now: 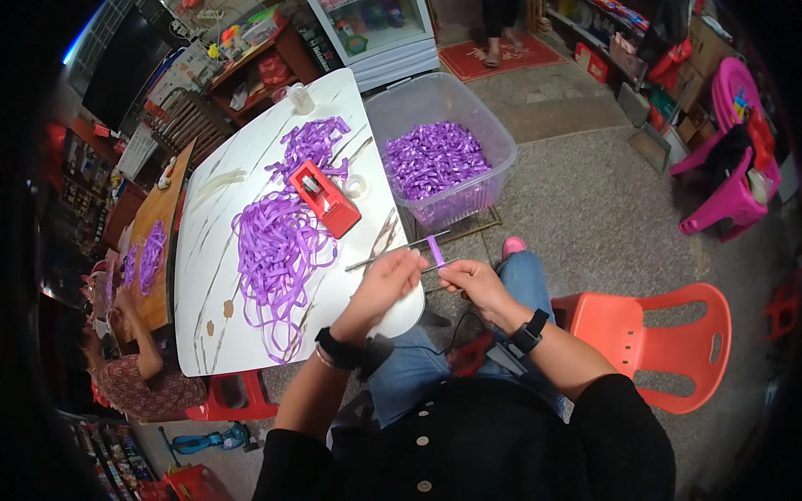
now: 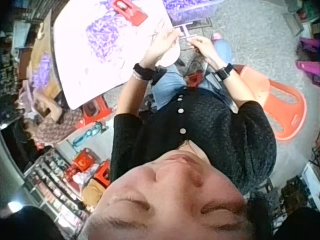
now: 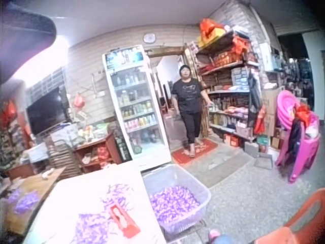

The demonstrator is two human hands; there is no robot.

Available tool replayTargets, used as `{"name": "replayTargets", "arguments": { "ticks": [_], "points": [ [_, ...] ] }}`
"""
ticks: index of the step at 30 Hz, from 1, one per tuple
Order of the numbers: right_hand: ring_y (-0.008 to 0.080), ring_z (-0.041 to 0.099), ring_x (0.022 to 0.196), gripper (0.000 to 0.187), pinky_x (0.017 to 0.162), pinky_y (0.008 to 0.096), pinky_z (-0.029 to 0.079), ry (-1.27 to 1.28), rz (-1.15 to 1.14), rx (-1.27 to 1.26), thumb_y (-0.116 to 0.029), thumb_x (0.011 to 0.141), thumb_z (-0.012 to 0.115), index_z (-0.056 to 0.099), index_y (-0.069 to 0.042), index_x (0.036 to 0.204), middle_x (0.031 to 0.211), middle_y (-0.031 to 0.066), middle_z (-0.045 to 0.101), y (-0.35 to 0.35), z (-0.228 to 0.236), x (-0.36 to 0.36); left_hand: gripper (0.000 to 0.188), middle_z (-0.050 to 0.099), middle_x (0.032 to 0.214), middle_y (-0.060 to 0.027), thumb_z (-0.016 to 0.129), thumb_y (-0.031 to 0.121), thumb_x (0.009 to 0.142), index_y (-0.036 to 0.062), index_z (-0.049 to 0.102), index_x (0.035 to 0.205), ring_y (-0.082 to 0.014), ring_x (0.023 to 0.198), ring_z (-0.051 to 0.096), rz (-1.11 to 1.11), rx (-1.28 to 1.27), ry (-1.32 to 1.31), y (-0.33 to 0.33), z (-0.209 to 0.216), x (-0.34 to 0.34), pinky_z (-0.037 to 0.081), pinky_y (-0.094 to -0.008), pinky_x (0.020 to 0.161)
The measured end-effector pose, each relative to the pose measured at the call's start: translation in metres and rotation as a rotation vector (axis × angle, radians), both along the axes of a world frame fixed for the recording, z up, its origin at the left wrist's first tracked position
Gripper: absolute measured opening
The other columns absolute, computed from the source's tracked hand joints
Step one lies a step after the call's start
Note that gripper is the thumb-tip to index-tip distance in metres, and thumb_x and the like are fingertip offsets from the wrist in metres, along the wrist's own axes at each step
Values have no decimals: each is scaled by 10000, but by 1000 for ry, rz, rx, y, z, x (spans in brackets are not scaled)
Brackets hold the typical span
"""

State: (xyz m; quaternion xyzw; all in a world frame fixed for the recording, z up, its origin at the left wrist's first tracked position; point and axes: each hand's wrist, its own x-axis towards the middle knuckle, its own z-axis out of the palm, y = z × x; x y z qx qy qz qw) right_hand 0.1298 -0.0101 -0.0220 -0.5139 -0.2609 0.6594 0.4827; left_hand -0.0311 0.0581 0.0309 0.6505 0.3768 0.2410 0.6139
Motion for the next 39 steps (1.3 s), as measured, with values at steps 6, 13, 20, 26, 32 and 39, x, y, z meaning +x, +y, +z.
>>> {"name": "replayTargets", "arguments": {
  "ticks": [6, 13, 20, 26, 32, 39],
  "points": [
    [8, 493, 580, 127, 477, 140, 322, -21, -11, 30, -208, 805, 595, 610, -82, 814, 696, -37, 592, 1, 3, -2, 385, 417, 634, 8, 274, 336, 936, 42, 359, 1170, -74, 506, 326, -36, -837, -311, -38, 1, -7, 281, -204, 490],
    [10, 475, 555, 117, 465, 140, 323, -12, -33, 4, -196, 804, 596, 612, -80, 813, 674, -43, 579, 2, 6, -2, 332, 327, 607, 10, 332, 213, 899, 22, 369, 1169, -92, 533, 329, 11, -1130, -696, -35, -23, 1, 295, -207, 512],
    [14, 451, 495, 265, 442, 139, 310, 1, 81, -83, -298, 838, 555, 624, -66, 731, 594, -47, 549, 8, 18, 11, 311, 333, 629, -1, 364, 134, 853, 25, 382, 1144, -106, 591, 345, -15, -1155, -897, -37, -23, -5, 314, -230, 568],
    [37, 468, 592, 248, 532, 176, 364, -330, 335, 311, -269, 837, 539, 612, -43, 766, 662, -32, 551, 68, 71, 17, 364, 338, 627, -7, 402, 98, 822, 10, 398, 1175, -111, 596, 330, -40, -1168, -945, -36, -29, -4, 307, -227, 573],
    [99, 554, 697, 249, 621, 231, 428, -654, 349, 753, -245, 784, 574, 631, -15, 862, 757, 53, 618, 177, 78, -42, 283, 355, 651, -18, 417, 96, 811, 59, 409, 1091, -128, 619, 349, -128, -1131, -974, -36, -33, -7, 318, -241, 592],
    [55, 430, 504, 216, 473, 200, 330, -784, 558, 380, -252, 760, 634, 673, -40, 744, 625, -1, 590, 224, 76, -80, 242, 337, 652, -14, 396, 100, 817, 55, 447, 1050, -116, 609, 323, -188, -1108, -1002, -36, -36, -6, 303, -233, 601]
  ]
}}
